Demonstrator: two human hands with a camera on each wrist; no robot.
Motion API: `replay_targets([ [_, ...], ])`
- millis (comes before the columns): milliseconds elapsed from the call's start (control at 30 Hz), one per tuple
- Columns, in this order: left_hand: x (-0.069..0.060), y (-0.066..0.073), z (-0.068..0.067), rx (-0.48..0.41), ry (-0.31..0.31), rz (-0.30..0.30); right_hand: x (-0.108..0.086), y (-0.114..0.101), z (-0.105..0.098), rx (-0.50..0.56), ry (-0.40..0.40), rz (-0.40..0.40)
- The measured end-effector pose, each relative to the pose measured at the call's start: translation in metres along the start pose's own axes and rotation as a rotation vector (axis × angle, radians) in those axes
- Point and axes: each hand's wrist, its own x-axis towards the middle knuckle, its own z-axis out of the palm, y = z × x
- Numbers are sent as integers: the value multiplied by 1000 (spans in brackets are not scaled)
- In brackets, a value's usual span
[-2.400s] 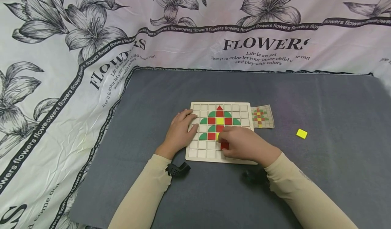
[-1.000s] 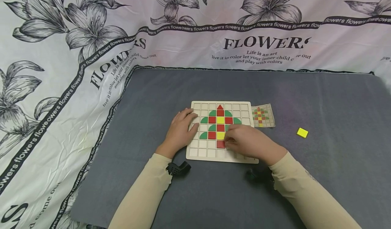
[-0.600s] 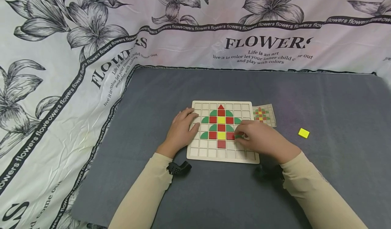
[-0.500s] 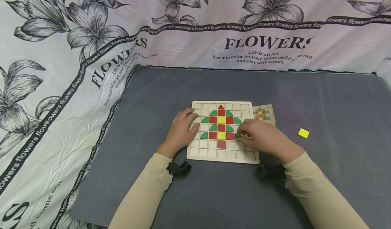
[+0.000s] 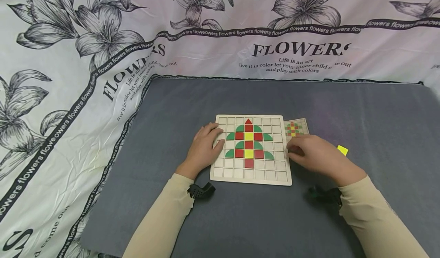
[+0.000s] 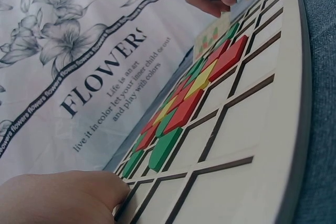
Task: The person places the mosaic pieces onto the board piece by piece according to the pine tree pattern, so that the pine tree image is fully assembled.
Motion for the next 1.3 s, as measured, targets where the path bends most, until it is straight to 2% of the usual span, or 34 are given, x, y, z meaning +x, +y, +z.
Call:
replay_targets([
  [233, 0, 0, 0, 5, 3, -4, -14, 19, -11, -16, 52, 56],
  [500, -2, 1, 3, 0, -16, -22, -34, 43, -14, -58, 112, 62],
  [833, -1, 0, 3, 2, -5, -15, -60, 72, -19, -111, 121, 116],
  [967, -1, 0, 3, 4, -7, -15, -67, 80, -19, -107, 75, 170],
  [1133, -1, 0, 2, 3, -12, -18, -72, 84, -17, -110, 47, 214],
  [1300, 0, -1, 2, 4, -12, -19, -72, 86, -14, -95, 64, 206],
])
